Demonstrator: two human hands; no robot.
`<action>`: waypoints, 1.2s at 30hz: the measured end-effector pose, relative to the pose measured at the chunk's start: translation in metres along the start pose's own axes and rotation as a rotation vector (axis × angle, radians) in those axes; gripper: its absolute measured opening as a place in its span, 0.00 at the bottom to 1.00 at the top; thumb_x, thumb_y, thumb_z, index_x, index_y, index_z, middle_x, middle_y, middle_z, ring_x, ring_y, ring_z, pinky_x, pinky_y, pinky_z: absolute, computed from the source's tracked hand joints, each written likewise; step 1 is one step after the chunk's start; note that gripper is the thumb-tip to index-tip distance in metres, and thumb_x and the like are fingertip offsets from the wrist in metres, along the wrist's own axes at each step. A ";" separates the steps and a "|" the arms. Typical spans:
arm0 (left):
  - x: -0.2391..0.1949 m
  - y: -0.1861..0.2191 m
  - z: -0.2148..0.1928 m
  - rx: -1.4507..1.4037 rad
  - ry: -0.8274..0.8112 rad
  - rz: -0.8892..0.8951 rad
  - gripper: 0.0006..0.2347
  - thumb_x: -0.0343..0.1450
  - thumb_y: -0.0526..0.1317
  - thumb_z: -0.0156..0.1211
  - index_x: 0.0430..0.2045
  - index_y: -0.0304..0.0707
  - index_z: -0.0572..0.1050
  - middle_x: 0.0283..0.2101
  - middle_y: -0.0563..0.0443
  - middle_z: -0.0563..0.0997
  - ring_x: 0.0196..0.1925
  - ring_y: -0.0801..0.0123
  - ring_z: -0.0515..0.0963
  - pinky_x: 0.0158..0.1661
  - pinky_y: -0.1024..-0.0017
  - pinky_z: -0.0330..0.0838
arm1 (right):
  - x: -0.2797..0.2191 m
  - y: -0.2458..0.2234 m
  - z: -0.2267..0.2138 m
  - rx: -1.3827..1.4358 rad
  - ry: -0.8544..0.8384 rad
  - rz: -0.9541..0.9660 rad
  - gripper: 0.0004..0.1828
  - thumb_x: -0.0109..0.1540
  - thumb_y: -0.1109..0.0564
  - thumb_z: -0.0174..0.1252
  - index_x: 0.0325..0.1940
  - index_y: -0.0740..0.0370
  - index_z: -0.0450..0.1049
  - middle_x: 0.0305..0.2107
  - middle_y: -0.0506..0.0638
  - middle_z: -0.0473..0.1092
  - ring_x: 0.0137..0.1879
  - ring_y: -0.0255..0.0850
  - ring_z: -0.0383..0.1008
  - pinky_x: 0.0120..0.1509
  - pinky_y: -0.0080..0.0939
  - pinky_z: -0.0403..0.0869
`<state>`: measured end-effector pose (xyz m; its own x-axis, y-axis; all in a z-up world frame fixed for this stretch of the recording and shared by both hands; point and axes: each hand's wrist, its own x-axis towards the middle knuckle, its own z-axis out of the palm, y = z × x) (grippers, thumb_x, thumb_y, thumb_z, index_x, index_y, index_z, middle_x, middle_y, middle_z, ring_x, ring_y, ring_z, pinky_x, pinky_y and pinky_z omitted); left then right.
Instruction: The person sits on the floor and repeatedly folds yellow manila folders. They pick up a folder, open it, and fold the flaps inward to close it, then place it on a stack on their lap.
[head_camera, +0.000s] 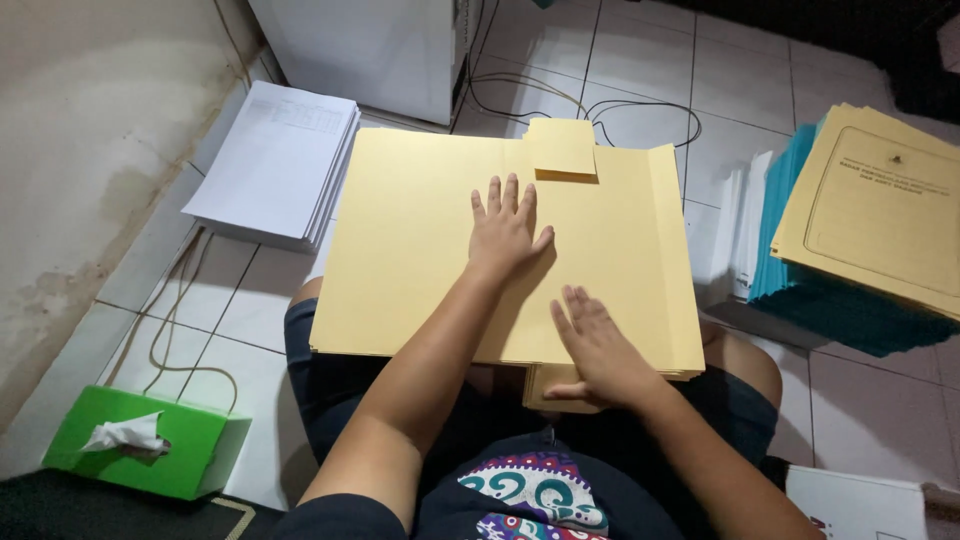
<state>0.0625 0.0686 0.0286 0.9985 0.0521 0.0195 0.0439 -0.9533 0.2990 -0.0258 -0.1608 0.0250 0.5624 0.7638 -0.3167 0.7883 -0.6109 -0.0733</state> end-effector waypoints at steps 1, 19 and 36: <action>-0.003 -0.001 0.003 -0.001 -0.002 -0.006 0.34 0.73 0.64 0.38 0.73 0.49 0.57 0.77 0.39 0.54 0.80 0.46 0.47 0.72 0.37 0.36 | -0.002 0.000 0.004 0.001 -0.003 -0.005 0.78 0.51 0.15 0.65 0.82 0.63 0.32 0.77 0.69 0.31 0.82 0.64 0.29 0.83 0.60 0.36; 0.008 -0.009 0.036 -0.050 0.209 -0.061 0.27 0.72 0.43 0.41 0.68 0.35 0.62 0.73 0.33 0.60 0.75 0.39 0.57 0.70 0.39 0.46 | 0.129 0.108 -0.027 0.117 0.162 0.125 0.44 0.71 0.31 0.30 0.82 0.61 0.41 0.78 0.62 0.42 0.83 0.56 0.39 0.84 0.55 0.39; 0.021 -0.004 0.027 -0.091 0.099 -0.148 0.27 0.73 0.46 0.40 0.71 0.41 0.58 0.76 0.33 0.54 0.79 0.38 0.48 0.71 0.39 0.38 | 0.254 0.150 -0.057 0.125 0.430 0.286 0.36 0.75 0.33 0.31 0.74 0.64 0.56 0.68 0.60 0.57 0.79 0.52 0.49 0.83 0.53 0.39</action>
<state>0.0844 0.0653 0.0019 0.9730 0.2226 0.0615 0.1818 -0.9025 0.3903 0.2501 -0.0463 -0.0124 0.8226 0.5638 0.0736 0.5677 -0.8073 -0.1610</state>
